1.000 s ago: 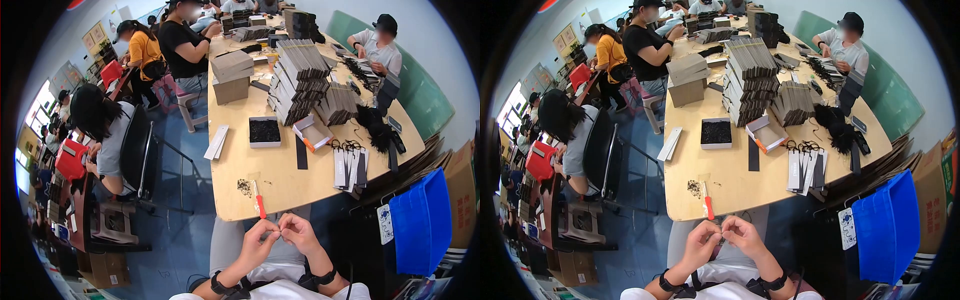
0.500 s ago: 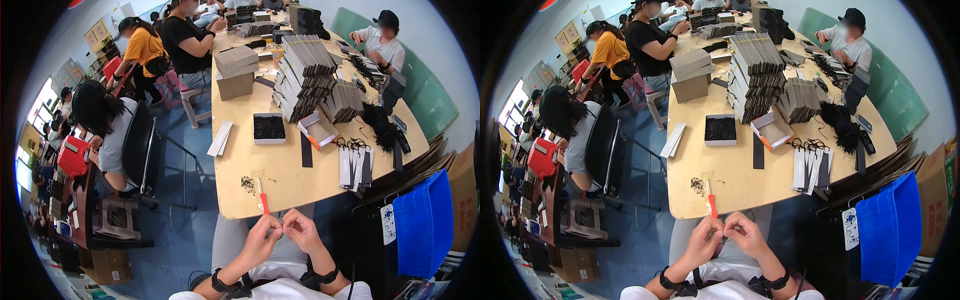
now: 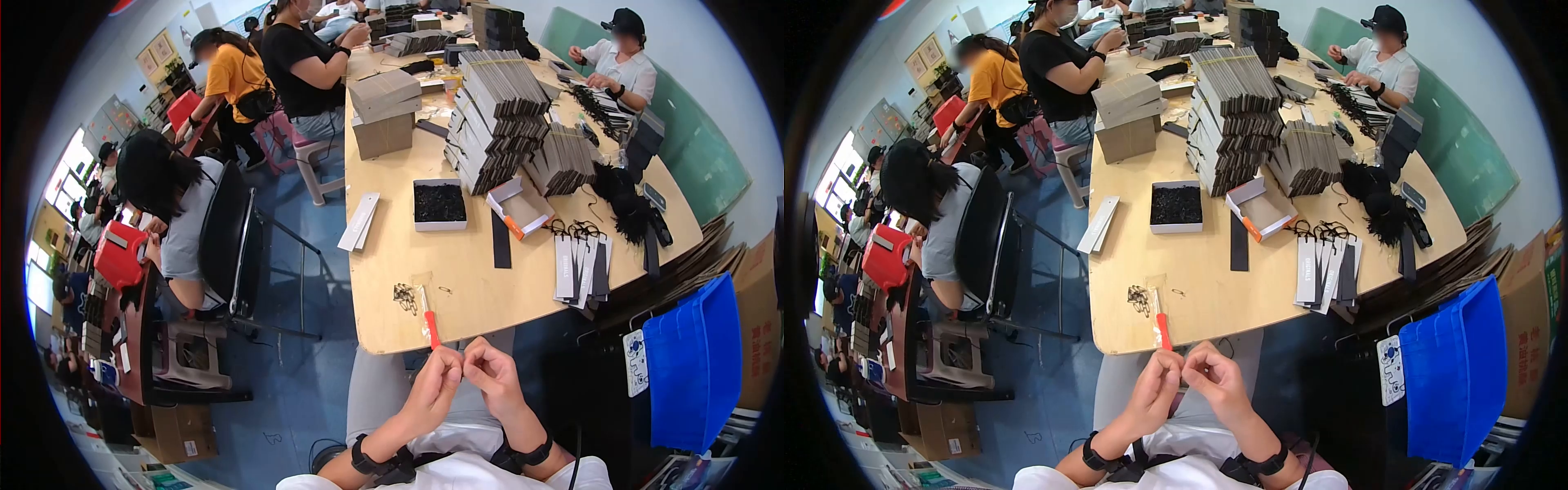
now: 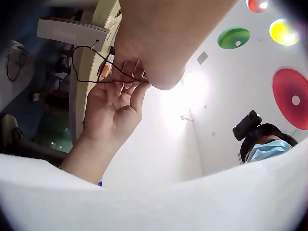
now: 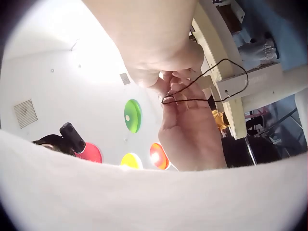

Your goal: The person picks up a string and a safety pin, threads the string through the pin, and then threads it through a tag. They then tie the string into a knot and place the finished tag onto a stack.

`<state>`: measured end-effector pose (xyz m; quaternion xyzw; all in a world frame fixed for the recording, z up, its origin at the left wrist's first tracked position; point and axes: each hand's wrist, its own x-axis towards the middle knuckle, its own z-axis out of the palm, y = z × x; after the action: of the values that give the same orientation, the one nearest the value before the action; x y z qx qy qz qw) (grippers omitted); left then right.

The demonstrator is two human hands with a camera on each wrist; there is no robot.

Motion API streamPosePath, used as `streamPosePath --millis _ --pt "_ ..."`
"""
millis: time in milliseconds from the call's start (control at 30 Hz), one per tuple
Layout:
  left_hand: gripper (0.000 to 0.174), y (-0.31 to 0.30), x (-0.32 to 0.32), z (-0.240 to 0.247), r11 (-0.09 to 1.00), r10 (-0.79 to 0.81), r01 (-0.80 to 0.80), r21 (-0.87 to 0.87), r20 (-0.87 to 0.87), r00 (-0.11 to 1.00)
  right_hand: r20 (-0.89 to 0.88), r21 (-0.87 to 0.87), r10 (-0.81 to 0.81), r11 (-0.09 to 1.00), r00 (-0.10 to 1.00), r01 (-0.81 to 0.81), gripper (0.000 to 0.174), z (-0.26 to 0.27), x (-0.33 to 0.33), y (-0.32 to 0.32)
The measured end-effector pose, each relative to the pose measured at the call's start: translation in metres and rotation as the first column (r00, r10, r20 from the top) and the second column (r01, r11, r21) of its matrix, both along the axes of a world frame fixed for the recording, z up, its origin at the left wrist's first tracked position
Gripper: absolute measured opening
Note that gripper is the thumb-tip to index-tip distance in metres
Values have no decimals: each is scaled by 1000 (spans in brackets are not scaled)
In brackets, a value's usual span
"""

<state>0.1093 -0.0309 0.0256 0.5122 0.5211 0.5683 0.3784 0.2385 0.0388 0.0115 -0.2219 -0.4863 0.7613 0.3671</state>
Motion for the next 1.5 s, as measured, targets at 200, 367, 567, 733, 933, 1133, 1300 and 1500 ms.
streamPosePath --millis 200,367,567,733,933,1133,1300,1500 --pt "11 -4 5 -5 979 -31 83 -185 271 962 11 -36 -29 999 1000 30 9 2 4 2" --pt "17 5 4 7 957 231 -196 -214 153 961 56 -125 -71 989 996 77 9 0 6 2" --pt "26 -1 -16 6 921 131 -93 -378 75 989 132 -200 -93 973 987 119 10 -9 7 3" --pt "21 -6 -14 -6 918 155 160 -363 699 698 226 -48 -98 993 969 112 10 -21 6 -1" --pt "20 -5 -3 -20 967 170 -148 -205 95 981 145 -80 -73 993 987 85 8 -21 5 -5" --pt "16 -6 -8 -13 972 88 -89 -219 -17 996 144 0 -68 998 987 69 7 -20 9 1" --pt "15 -5 -13 -18 956 -8 38 -290 103 995 146 -76 75 995 986 -64 7 -18 12 3" --pt "13 -7 -16 -22 903 -66 294 -314 576 815 41 -189 125 975 991 -115 8 -20 12 1"
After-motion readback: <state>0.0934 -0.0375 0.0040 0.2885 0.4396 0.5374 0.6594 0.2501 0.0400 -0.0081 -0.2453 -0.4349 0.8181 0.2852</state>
